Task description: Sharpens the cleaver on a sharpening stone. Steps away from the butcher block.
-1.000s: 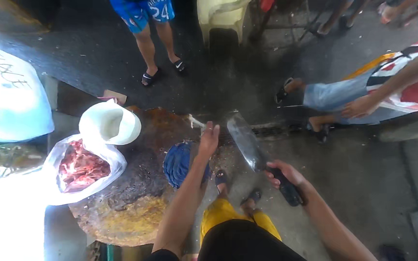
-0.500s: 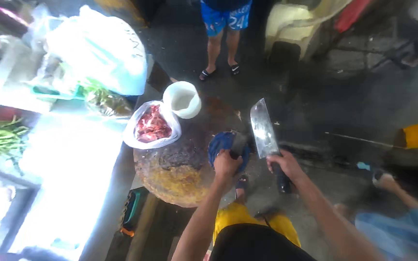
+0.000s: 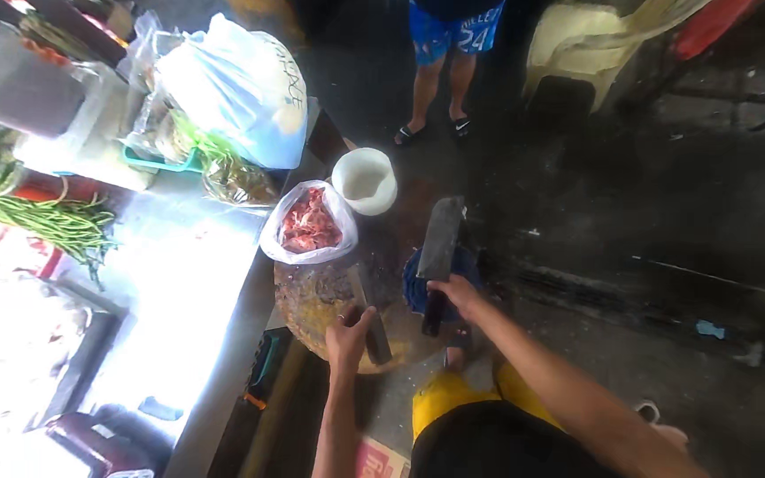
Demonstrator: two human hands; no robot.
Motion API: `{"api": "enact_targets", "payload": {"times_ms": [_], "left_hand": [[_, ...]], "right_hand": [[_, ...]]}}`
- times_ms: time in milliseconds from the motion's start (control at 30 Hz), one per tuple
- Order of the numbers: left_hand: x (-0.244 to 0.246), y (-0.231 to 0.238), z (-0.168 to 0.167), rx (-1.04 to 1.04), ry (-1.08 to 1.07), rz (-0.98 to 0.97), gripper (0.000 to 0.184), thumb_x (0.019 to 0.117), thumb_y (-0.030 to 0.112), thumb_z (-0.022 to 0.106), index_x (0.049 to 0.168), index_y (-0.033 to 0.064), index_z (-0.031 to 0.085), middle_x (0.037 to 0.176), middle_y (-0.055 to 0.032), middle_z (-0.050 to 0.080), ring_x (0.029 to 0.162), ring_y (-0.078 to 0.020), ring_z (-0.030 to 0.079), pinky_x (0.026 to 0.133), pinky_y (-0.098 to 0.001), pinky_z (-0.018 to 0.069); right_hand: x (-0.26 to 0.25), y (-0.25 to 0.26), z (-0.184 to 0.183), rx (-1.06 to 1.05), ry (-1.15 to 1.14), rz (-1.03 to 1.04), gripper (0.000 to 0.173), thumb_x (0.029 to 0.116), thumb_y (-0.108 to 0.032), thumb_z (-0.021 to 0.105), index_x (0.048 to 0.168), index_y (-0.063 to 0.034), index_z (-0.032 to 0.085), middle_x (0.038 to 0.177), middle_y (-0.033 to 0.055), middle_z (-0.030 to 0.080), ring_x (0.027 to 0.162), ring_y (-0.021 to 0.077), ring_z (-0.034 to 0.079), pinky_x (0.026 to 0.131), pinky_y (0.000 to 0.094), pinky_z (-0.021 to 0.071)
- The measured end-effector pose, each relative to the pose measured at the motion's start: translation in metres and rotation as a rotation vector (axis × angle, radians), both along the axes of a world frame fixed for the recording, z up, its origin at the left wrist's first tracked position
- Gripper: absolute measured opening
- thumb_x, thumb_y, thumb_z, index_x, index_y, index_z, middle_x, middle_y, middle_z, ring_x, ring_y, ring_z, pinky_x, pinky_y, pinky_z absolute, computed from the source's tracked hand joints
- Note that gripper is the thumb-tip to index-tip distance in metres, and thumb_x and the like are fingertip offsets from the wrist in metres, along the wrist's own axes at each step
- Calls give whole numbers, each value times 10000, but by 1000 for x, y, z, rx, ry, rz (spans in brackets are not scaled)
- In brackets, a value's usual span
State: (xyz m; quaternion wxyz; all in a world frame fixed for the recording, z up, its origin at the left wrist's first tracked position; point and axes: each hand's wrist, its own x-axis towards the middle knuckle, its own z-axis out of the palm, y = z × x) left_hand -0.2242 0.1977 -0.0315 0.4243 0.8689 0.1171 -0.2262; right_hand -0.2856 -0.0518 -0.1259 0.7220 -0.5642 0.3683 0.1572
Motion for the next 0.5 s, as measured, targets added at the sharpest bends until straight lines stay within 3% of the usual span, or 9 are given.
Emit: {"api": "enact_targets", "payload": {"times_ms": [33, 100, 233, 300, 367, 433, 500], "left_hand": [[-3, 0, 2, 1, 3, 8, 400, 883, 345, 798, 1165, 67, 742, 1018, -73, 771, 898, -171, 746, 827, -423, 625], [-8, -6, 1, 5, 8, 23, 382, 879, 356, 794, 1133, 74, 748, 999, -66, 771, 893, -172, 747, 827, -427, 627], [-14, -37, 0, 12, 24, 50, 367, 867, 351, 809, 1107, 78, 758, 982, -59, 775, 883, -161, 747, 833, -418, 624], [-10, -63, 0, 9, 40, 47, 359, 868, 348, 811, 1095, 75, 761, 967, -55, 773, 867, -157, 743, 817, -409, 623], [-4, -94, 0, 12, 56, 15, 370, 862, 374, 808, 1088, 85, 763, 958, -49, 771, 869, -157, 740, 821, -414, 621], [8, -135, 4, 9, 70, -16, 394, 855, 395, 805, 1101, 91, 759, 976, -53, 766, 895, -160, 735, 848, -427, 612], [21, -181, 12, -5, 78, -28, 408, 864, 395, 803, 1128, 88, 753, 993, -67, 764, 916, -168, 732, 864, -434, 604]], "right_hand": [[1, -5, 5, -134, 48, 158, 453, 930, -317, 768, 1237, -1, 661, 1173, 168, 705, 1113, 262, 674, 1002, 471, 535], [5, -17, 21, -298, 142, 425, 542, 923, -426, 757, 1221, 16, 658, 1175, 214, 684, 1105, 333, 668, 989, 540, 523], [8, -44, 28, -252, 269, 651, 560, 980, -466, 675, 1275, 7, 621, 1087, 191, 714, 889, 264, 749, 833, 441, 630], [3, -56, 30, -226, 198, 685, 532, 995, -511, 622, 1191, -20, 681, 967, 142, 736, 799, 235, 737, 786, 443, 621], [-5, -67, 45, -42, 9, 604, 507, 1022, -498, 592, 1261, -59, 670, 1044, 111, 738, 882, 213, 735, 822, 432, 619], [-6, -76, 63, 241, -166, 458, 531, 1057, -418, 551, 1480, -99, 514, 1276, 113, 676, 1091, 202, 697, 930, 410, 597], [-4, -82, 70, 279, -270, 304, 583, 1070, -315, 546, 1578, -83, 378, 1396, 114, 617, 1194, 147, 652, 1009, 337, 561]]}}
